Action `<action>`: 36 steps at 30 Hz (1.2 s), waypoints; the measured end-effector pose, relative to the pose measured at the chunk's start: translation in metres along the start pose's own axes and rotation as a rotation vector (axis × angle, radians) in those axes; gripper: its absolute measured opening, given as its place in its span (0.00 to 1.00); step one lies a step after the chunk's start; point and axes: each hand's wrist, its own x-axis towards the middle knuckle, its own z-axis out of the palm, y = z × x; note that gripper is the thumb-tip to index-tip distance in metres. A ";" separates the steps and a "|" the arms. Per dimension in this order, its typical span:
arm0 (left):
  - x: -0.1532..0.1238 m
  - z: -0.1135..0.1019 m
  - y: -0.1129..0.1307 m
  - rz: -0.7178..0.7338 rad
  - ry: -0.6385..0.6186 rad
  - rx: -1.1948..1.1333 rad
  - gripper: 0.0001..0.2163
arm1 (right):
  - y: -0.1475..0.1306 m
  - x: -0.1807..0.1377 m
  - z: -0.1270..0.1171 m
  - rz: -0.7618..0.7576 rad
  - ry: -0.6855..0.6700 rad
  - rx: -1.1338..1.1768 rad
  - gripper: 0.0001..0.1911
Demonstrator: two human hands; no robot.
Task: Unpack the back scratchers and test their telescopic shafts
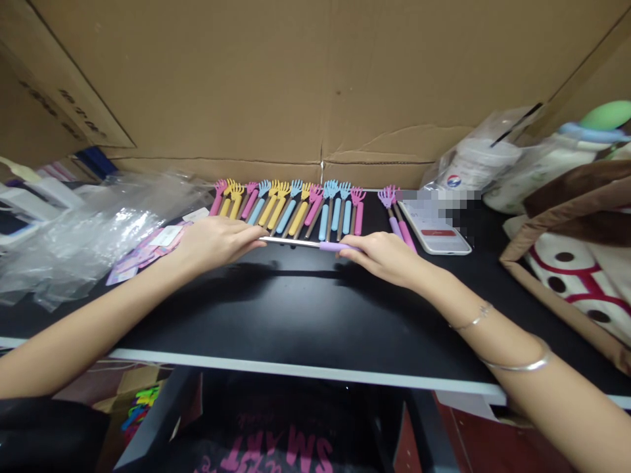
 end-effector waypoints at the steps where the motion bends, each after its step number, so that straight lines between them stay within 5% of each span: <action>1: 0.000 0.000 0.000 0.002 0.007 0.007 0.20 | 0.000 0.000 0.000 0.001 -0.017 0.033 0.21; 8: 0.001 0.000 0.003 -0.003 -0.073 0.007 0.18 | 0.002 -0.001 0.000 0.011 -0.004 -0.058 0.21; 24: 0.006 -0.002 0.008 -0.129 -0.427 -0.385 0.18 | -0.002 -0.005 0.004 -0.195 0.430 -0.561 0.18; 30: 0.006 -0.002 0.010 -0.158 -0.381 -0.279 0.17 | 0.000 -0.005 0.003 -0.193 0.424 -0.572 0.20; 36: 0.003 -0.001 0.012 -0.166 -0.181 -0.116 0.17 | 0.003 -0.005 0.003 -0.124 0.368 -0.494 0.24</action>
